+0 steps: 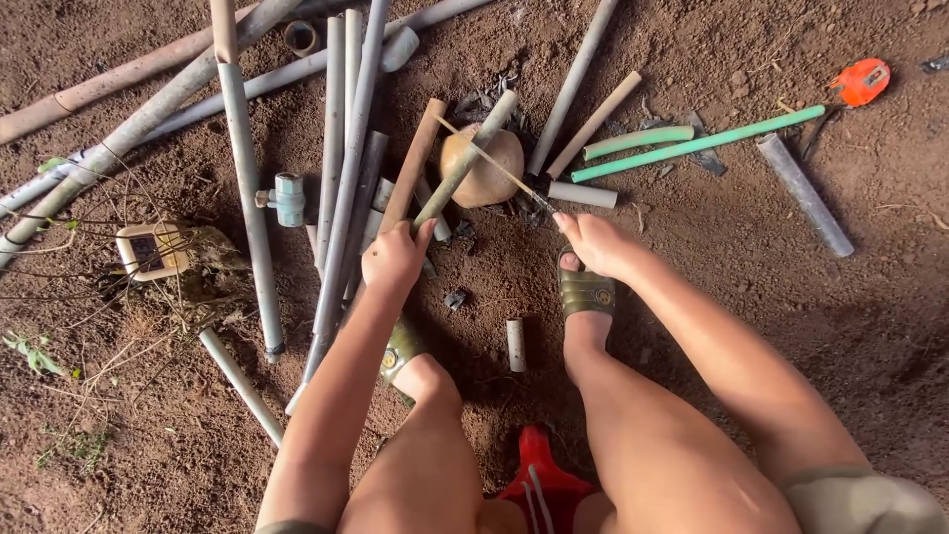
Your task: A person is sawing a bamboo pole using a handheld hacksaw blade while sitting on the ground.
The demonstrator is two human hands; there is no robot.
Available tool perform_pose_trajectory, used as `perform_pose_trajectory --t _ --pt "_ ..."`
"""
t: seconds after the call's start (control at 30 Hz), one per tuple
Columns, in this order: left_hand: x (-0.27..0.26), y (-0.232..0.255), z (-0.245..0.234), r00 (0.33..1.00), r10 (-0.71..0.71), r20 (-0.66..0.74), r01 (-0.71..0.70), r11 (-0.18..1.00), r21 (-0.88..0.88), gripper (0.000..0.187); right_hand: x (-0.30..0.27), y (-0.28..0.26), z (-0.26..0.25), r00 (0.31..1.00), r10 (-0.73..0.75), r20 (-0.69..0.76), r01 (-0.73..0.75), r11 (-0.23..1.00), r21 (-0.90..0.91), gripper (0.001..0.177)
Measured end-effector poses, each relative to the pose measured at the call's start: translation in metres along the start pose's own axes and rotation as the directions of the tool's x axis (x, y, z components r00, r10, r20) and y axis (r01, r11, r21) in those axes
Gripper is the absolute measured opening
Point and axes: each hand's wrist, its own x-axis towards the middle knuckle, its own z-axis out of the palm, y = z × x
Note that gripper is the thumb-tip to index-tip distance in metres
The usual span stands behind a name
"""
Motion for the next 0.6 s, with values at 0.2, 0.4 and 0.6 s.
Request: perform_pose_trajectory --t 0.2,0.4,0.6 --pt "-0.001 -0.005 0.006 0.997 0.026 -0.074 -0.026 1.000 0.000 0.055 0.004 -0.004 -0.006 0.999 0.005 0.042 -0.005 1.000 0.012 0.067" --pt "-0.005 -0.005 -0.002 0.994 0.066 0.092 -0.042 0.969 -0.245 0.060 0.002 0.008 -0.001 0.999 -0.027 0.027 0.028 0.999 -0.019 0.065" --pt "-0.004 -0.012 0.012 0.929 0.106 0.355 0.304 0.329 -0.894 0.056 -0.019 -0.006 -0.008 0.998 -0.046 -0.042 0.042 0.995 -0.094 0.064"
